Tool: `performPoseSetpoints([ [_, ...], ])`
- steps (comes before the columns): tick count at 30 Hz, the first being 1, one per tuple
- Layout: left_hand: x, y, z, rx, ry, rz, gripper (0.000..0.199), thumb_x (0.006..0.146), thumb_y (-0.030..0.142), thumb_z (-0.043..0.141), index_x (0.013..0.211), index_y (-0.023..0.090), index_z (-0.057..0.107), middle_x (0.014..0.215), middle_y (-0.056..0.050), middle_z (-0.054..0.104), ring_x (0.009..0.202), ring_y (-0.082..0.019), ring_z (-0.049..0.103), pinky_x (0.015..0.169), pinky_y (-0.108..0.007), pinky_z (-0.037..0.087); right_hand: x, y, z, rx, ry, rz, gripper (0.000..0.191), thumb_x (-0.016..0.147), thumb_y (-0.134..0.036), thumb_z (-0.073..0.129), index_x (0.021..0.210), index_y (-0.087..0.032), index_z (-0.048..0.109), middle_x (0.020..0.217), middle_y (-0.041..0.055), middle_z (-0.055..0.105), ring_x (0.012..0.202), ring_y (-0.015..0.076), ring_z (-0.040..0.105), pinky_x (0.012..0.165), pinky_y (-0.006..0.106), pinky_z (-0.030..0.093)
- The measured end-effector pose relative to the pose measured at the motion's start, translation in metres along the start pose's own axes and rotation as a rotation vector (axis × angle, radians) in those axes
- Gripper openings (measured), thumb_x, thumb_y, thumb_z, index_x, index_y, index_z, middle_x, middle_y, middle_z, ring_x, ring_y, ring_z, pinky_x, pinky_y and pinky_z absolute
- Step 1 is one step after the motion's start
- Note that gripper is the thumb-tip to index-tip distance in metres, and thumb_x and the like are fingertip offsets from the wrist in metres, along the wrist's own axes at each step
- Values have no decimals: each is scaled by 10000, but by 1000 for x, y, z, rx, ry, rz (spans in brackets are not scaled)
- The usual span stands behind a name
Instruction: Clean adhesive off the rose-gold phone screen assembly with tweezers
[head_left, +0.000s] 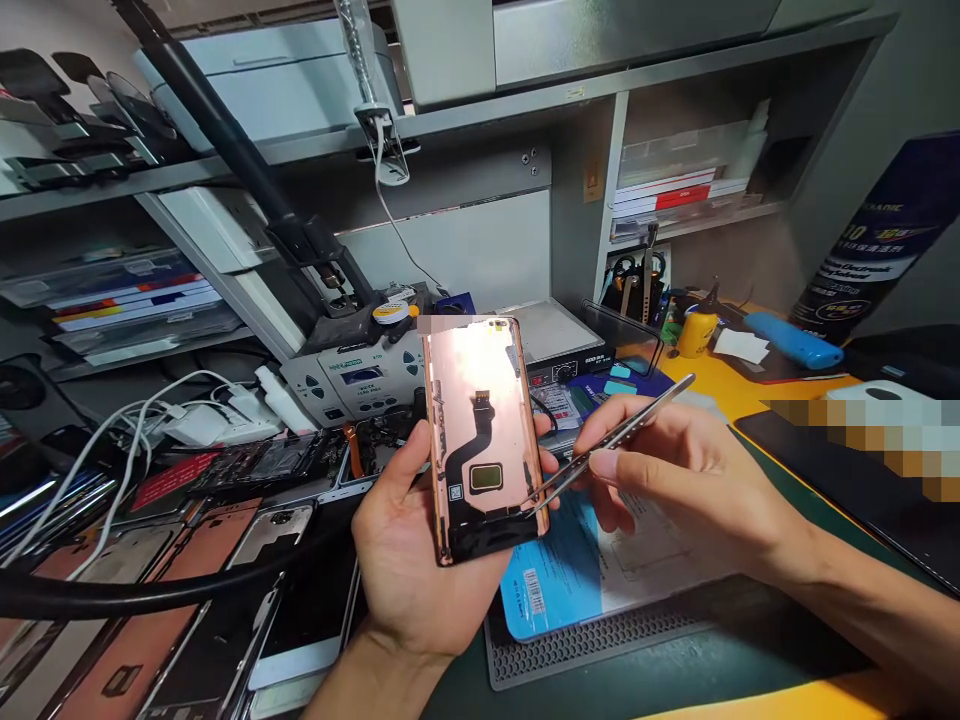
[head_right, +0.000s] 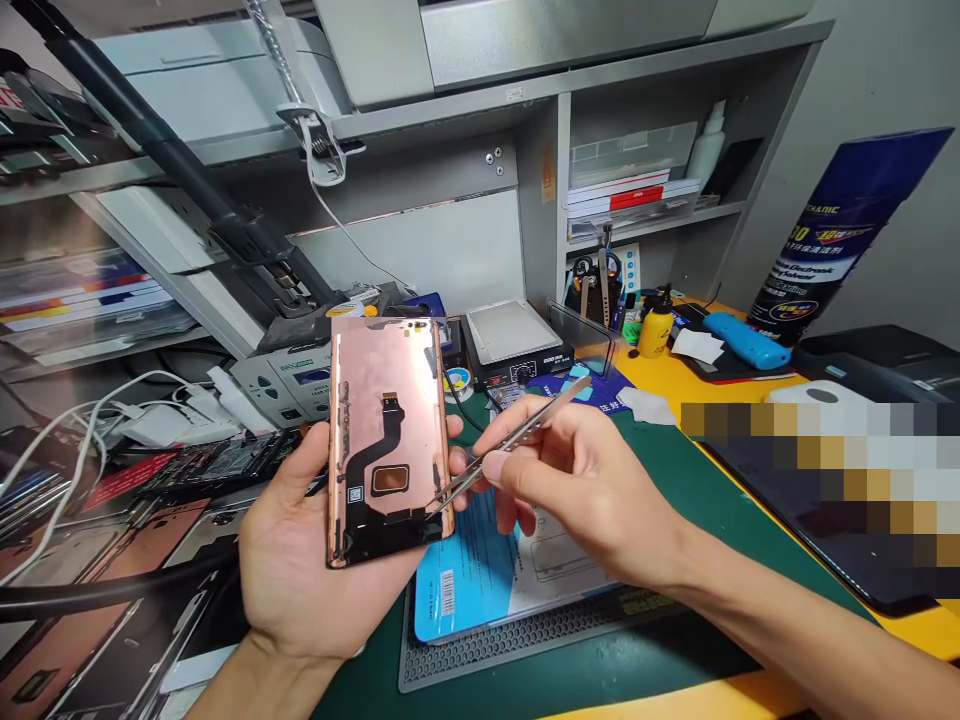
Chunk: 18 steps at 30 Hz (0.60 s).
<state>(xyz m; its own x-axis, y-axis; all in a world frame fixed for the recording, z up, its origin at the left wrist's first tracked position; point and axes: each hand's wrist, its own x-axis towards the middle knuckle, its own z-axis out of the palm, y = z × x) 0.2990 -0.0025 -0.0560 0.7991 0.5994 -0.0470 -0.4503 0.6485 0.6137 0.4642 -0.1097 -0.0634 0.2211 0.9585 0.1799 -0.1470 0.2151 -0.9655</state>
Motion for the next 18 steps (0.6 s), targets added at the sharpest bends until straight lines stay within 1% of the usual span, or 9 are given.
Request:
performPoseSetpoints([
  [3, 0, 0, -1, -17, 19, -4, 505, 920, 521, 499, 1183, 168, 745, 1107, -197, 750, 885, -307, 711, 781, -448, 558, -1, 2, -2, -23, 24, 4, 69, 922, -230, 703, 908, -175, 663, 715, 12, 691, 550, 109, 609, 533, 184, 476],
  [5, -1, 0, 0, -25, 24, -6, 501, 919, 520, 498, 1175, 171, 751, 1103, -199, 752, 882, -309, 713, 763, -434, 559, 0, 3, -3, -28, 20, 7, 76, 922, -240, 705, 911, -178, 663, 709, 11, 689, 547, 109, 605, 534, 186, 478],
  [8, -1, 0, 1, -30, 17, 2, 490, 922, 513, 490, 1156, 179, 762, 1091, -198, 756, 846, -292, 708, 724, -407, 557, 1, 4, -3, -30, 8, 14, 67, 926, -232, 693, 903, -179, 660, 700, 9, 685, 554, 114, 617, 532, 185, 477],
  [12, -1, -1, 2, -18, -2, 9, 499, 918, 519, 485, 1137, 172, 769, 1085, -201, 758, 853, -298, 706, 741, -419, 556, 1, 5, -5, -2, -11, 12, 63, 924, -227, 697, 904, -179, 661, 685, 9, 683, 542, 117, 619, 520, 186, 478],
  [18, -3, 1, 4, 21, -7, 7, 539, 899, 548, 482, 1146, 160, 763, 1098, -201, 757, 859, -306, 706, 703, -403, 551, 1, 8, -7, 48, -20, 16, 67, 927, -230, 707, 904, -179, 671, 747, 25, 705, 546, 123, 633, 513, 195, 496],
])
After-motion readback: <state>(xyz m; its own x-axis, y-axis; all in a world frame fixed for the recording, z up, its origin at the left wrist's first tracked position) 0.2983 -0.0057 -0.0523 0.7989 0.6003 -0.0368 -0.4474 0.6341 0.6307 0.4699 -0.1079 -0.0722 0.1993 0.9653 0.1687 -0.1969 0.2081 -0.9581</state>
